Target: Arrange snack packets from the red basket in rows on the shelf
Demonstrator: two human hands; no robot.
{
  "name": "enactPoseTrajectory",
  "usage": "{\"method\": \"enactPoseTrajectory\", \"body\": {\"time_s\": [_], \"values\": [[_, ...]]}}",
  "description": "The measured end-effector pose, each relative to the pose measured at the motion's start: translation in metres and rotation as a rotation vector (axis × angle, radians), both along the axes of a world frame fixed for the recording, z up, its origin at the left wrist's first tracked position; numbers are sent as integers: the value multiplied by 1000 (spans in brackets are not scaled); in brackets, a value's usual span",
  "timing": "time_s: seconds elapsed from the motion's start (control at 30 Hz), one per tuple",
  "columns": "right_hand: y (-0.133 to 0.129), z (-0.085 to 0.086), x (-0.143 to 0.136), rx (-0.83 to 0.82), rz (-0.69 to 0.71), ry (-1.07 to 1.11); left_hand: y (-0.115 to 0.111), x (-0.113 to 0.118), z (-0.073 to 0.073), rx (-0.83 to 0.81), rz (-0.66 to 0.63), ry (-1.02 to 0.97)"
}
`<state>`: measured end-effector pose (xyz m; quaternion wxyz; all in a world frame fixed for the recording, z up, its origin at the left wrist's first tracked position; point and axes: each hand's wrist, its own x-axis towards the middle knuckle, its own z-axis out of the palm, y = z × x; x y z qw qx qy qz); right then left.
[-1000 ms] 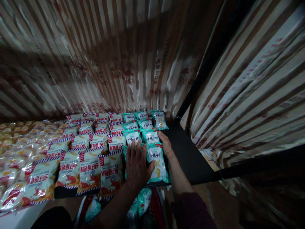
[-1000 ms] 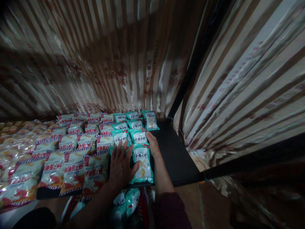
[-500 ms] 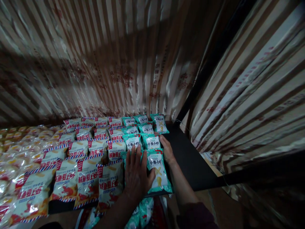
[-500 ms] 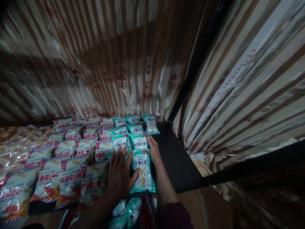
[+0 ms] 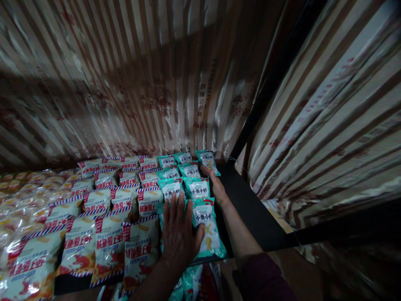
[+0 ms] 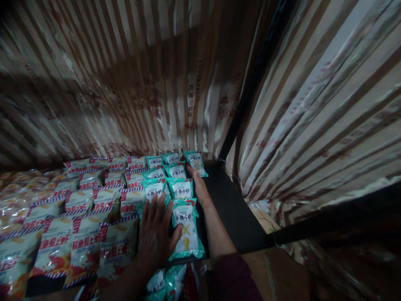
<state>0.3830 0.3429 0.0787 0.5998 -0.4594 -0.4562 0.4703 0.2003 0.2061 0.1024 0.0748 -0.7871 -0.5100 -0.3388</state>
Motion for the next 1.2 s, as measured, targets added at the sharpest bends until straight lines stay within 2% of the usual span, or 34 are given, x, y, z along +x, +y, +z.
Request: {"method": "enactPoseTrajectory", "body": {"time_s": [0.17,0.33,0.47,0.57,0.8,1.03,1.2], "values": [[13,2,-3,-8,48,68,3,8,10,6,-14,14],[23,2,-2,-46,52,76,15,19,18,-5,-49,37],[29,-1,0,-98,106,95,27,22,16,-21,-42,34],[32,-2,1,-99,98,87,32,22,14,-34,-40,38],[33,-1,1,-154,75,47,36,22,11,-28,-31,43],[30,-3,-7,-160,116,172,41,19,12,-33,-28,36],[31,-6,-10,-181,106,141,44,16,13,-48,-34,33]]}}
